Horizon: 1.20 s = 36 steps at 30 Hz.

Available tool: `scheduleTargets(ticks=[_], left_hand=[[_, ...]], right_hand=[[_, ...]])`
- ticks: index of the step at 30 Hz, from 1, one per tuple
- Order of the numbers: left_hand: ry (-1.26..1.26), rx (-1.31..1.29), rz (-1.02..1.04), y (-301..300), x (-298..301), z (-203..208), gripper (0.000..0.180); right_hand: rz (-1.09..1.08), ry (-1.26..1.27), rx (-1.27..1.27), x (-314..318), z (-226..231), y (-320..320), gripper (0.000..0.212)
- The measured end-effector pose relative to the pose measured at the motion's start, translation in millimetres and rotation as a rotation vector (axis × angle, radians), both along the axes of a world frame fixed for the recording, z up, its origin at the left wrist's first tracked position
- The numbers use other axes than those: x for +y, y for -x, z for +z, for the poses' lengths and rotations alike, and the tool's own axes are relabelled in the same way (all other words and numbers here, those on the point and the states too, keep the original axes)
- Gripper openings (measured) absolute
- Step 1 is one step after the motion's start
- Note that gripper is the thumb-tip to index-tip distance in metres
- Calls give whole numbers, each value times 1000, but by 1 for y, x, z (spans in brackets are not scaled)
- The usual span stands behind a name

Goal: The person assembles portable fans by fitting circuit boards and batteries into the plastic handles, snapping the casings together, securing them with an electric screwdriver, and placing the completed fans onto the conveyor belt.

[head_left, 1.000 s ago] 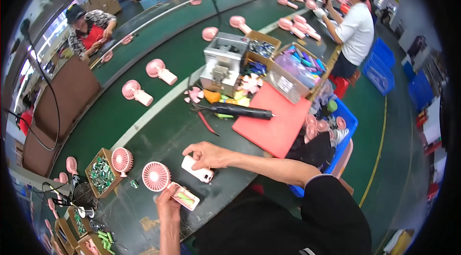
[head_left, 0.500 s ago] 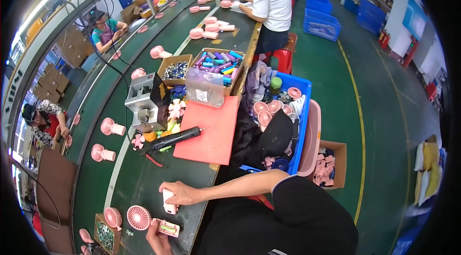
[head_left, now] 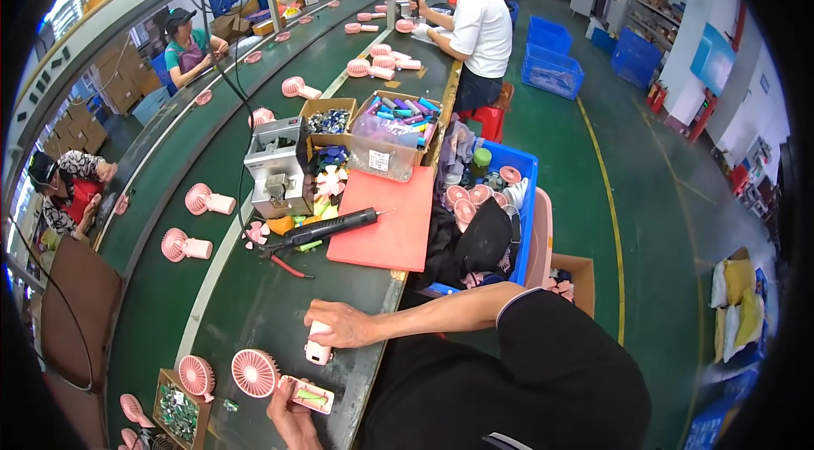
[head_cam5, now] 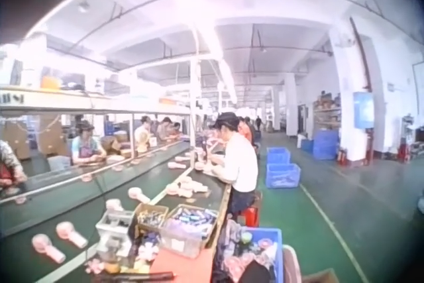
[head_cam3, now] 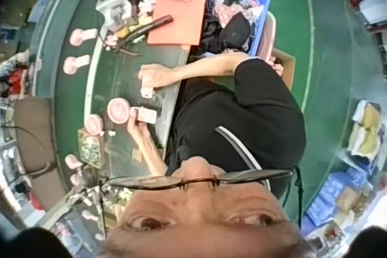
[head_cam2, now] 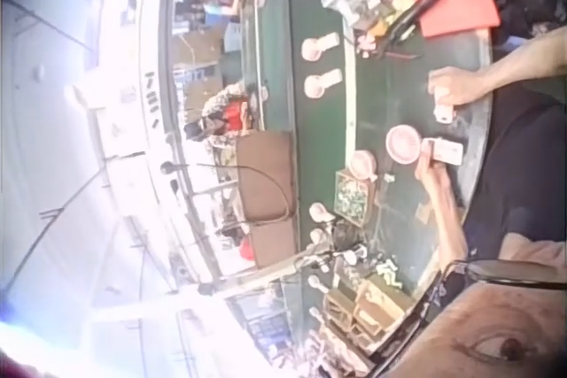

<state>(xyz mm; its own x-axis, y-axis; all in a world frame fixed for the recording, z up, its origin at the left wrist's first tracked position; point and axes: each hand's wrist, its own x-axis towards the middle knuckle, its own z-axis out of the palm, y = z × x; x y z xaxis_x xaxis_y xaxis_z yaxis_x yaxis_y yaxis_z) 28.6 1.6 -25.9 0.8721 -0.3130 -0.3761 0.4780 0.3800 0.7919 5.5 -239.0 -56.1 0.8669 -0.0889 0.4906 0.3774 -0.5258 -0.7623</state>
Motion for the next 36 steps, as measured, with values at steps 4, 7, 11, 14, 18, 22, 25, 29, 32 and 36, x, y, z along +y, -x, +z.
scheduleTargets(ticks=[4,7,11,14,18,22,25,29,32,36], left_hand=[[27,-31,-7,4,0,1,19],[49,-33,59,8,2,-5,22],[15,-28,57,5,12,-13,23],[50,-11,3,6,27,-7,21],[-32,32,6,0,9,-3,29],[35,28,-14,3,-8,4,27],[62,20,43,17,2,10,27],[65,65,38,17,12,8,27],[38,118,36,15,11,4,26],[50,176,16,0,3,5,25]], right_hand=[[20,50,18,-1,-3,1,25],[25,53,3,2,-3,3,22],[41,9,-14,1,-3,1,22],[177,19,54,6,-7,-5,26],[359,185,77,-16,13,-6,49],[353,316,162,-29,33,3,49],[406,352,234,-19,45,-1,47],[412,471,270,-15,55,-7,43],[391,607,261,-21,57,-10,40],[329,639,350,-26,63,-12,40]])
